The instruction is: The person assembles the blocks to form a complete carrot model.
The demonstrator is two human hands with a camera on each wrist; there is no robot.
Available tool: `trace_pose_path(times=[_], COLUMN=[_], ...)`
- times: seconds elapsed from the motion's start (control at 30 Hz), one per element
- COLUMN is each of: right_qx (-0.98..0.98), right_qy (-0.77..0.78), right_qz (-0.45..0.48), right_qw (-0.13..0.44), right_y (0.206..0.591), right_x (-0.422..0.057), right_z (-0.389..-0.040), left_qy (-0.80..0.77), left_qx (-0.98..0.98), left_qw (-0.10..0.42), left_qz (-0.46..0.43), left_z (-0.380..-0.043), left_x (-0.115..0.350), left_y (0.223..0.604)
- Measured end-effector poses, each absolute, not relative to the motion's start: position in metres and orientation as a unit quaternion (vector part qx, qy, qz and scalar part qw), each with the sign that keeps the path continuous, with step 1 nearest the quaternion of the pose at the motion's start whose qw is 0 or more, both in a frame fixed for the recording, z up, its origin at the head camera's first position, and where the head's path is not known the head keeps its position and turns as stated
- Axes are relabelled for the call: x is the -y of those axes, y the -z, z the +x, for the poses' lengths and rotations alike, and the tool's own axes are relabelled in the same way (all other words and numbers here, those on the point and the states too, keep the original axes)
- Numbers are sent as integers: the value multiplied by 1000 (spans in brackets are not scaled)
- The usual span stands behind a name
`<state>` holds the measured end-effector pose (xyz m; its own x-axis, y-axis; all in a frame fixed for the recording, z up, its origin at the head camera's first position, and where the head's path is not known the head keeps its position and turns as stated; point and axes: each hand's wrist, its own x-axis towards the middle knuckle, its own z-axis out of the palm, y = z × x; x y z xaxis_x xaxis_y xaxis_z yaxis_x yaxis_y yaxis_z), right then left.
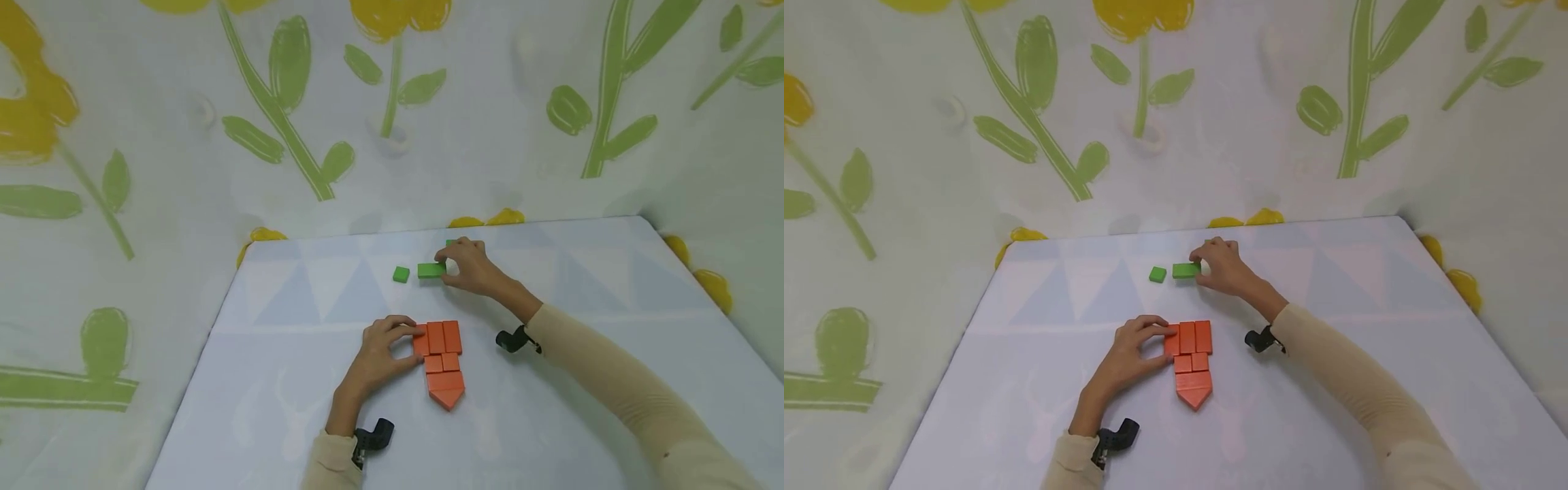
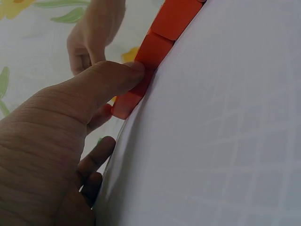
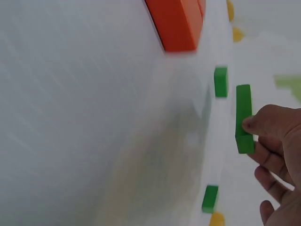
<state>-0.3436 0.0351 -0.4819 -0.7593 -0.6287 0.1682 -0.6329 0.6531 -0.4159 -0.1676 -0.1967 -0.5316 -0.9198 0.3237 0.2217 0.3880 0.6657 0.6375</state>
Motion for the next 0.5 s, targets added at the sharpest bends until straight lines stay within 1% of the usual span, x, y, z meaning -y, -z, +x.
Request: trace_pose_path(times=[0.13, 0.3, 0.5], right_qx=[899, 902, 901], right_qy=[-244, -237, -221], right_qz=[364, 361, 371], right_qw=[14, -23, -52], right_y=[477, 479, 480], right_x=[-40, -41, -42], right_z=[-317, -296, -283], left_qy=[358, 355, 364], left_qx=[911, 914, 908], left_qw=[44, 36, 47], left_qz=[-198, -194, -200], left_z=[-169, -170, -167], left_x=[199, 199, 196], left_y=[528, 529, 532])
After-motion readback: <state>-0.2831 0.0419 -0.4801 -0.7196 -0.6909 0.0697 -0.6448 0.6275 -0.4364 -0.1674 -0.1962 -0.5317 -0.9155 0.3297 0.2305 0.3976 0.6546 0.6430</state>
